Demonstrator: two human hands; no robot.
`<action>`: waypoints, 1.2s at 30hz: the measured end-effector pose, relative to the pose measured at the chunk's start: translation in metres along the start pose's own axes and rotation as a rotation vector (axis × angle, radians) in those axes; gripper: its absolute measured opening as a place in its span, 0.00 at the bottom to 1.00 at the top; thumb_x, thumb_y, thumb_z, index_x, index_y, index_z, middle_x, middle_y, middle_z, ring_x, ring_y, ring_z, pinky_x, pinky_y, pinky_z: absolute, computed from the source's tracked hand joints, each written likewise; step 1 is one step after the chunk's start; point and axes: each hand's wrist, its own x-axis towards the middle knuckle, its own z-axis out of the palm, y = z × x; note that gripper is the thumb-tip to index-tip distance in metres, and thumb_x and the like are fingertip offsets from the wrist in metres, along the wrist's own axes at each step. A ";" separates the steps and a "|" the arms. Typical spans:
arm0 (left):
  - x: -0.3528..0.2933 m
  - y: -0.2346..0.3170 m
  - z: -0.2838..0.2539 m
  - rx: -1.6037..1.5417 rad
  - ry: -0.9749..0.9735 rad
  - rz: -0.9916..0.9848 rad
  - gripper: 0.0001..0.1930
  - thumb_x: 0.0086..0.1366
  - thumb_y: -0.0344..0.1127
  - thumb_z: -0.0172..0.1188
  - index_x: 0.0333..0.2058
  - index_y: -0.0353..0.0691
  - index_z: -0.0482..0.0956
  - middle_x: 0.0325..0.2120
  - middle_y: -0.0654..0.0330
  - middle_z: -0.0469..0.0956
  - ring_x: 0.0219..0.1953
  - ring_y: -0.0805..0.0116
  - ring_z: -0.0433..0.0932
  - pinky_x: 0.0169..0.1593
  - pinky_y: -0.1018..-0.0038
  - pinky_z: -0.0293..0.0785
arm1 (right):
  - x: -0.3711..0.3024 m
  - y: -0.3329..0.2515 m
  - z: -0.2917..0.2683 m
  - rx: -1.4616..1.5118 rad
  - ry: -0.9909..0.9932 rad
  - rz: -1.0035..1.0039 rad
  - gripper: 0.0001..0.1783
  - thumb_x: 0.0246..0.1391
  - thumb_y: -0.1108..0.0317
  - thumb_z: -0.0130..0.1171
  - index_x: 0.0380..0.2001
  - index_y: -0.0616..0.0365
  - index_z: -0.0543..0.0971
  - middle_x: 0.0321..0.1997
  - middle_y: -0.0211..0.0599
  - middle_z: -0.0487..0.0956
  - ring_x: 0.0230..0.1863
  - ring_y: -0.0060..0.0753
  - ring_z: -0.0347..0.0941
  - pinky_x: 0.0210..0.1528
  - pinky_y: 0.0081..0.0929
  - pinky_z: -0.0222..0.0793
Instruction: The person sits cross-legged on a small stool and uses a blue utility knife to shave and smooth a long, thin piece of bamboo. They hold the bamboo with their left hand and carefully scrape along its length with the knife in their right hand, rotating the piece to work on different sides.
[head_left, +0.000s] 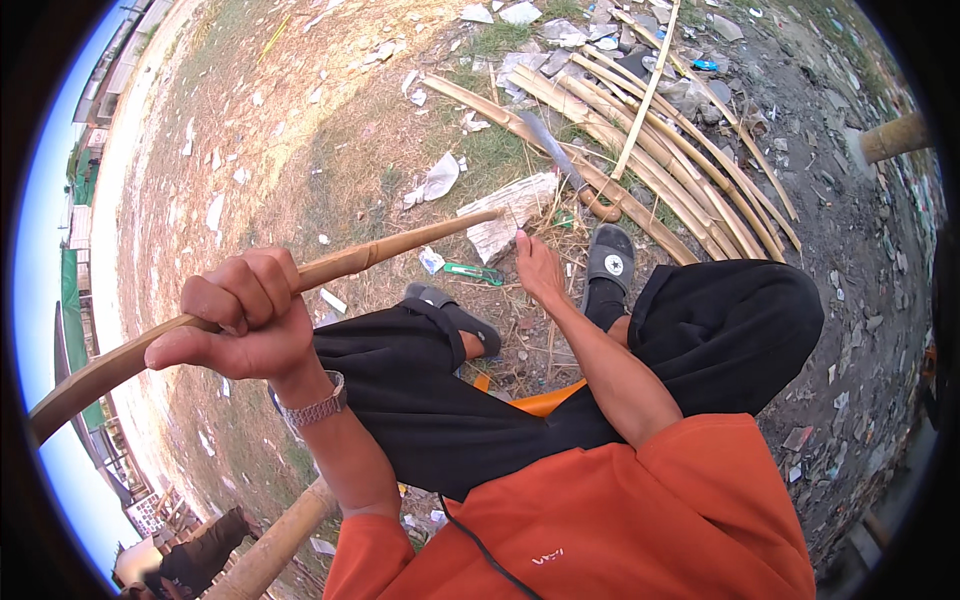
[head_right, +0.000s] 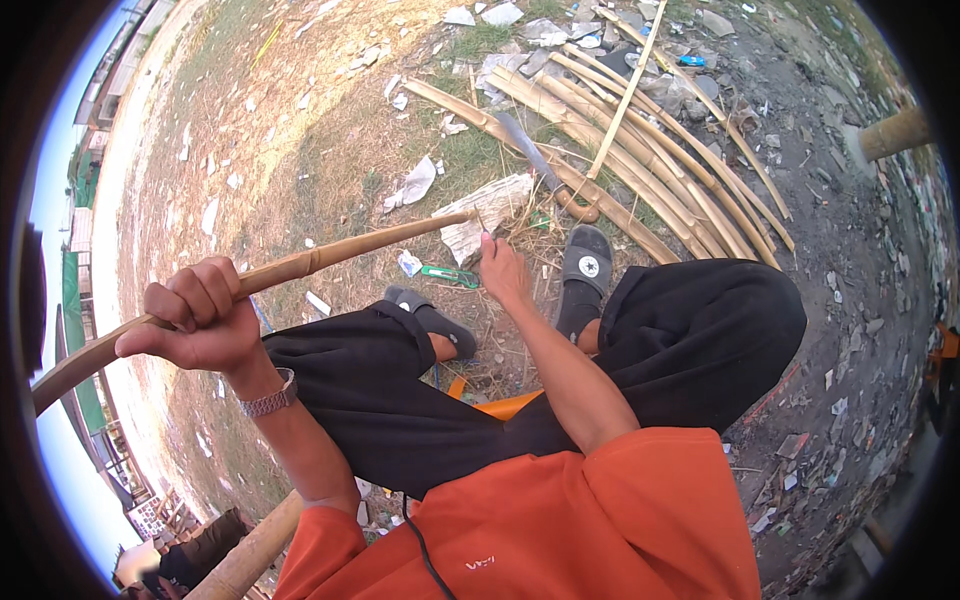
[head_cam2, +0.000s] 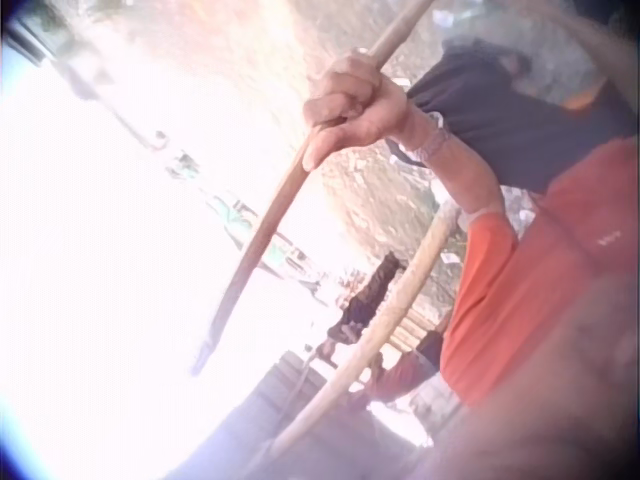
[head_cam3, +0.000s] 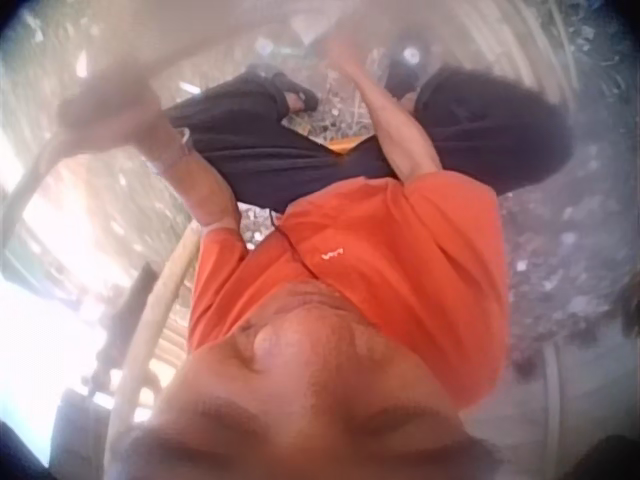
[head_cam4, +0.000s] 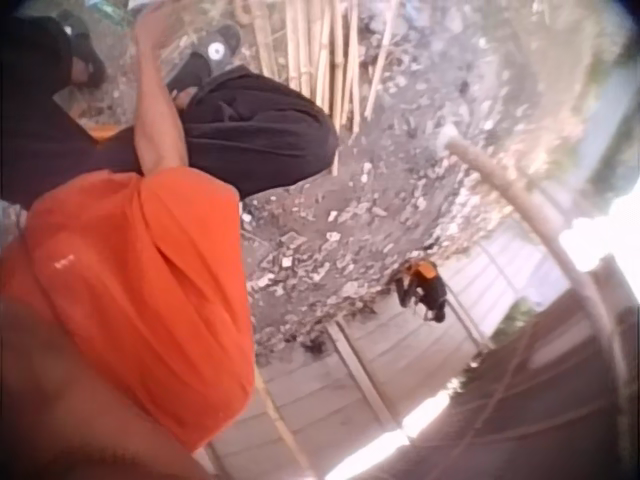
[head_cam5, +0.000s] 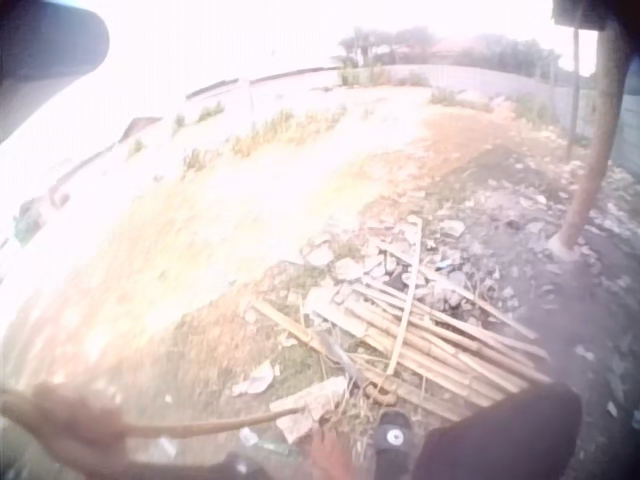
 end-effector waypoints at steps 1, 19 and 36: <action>-0.002 0.000 -0.001 -0.018 -0.002 -0.002 0.31 0.59 0.70 0.35 0.14 0.48 0.52 0.06 0.71 0.47 0.07 0.80 0.44 0.14 0.80 0.39 | 0.001 -0.003 -0.004 0.046 0.028 -0.063 0.35 0.59 0.42 0.33 0.25 0.66 0.73 0.27 0.60 0.74 0.34 0.60 0.71 0.39 0.48 0.61; 0.003 -0.005 0.010 -0.046 -0.146 0.016 0.30 0.58 0.68 0.41 0.13 0.49 0.52 0.06 0.73 0.47 0.07 0.83 0.44 0.12 0.83 0.40 | 0.037 -0.006 0.001 -0.068 -0.204 -0.007 0.39 0.59 0.41 0.31 0.26 0.71 0.76 0.31 0.69 0.73 0.40 0.69 0.69 0.47 0.50 0.61; 0.002 -0.002 -0.002 -0.004 0.012 0.026 0.30 0.59 0.68 0.39 0.14 0.48 0.53 0.05 0.72 0.49 0.06 0.82 0.45 0.11 0.83 0.41 | 0.033 0.006 0.020 0.112 -0.086 -0.199 0.36 0.59 0.44 0.34 0.22 0.71 0.73 0.21 0.64 0.71 0.28 0.63 0.68 0.35 0.45 0.63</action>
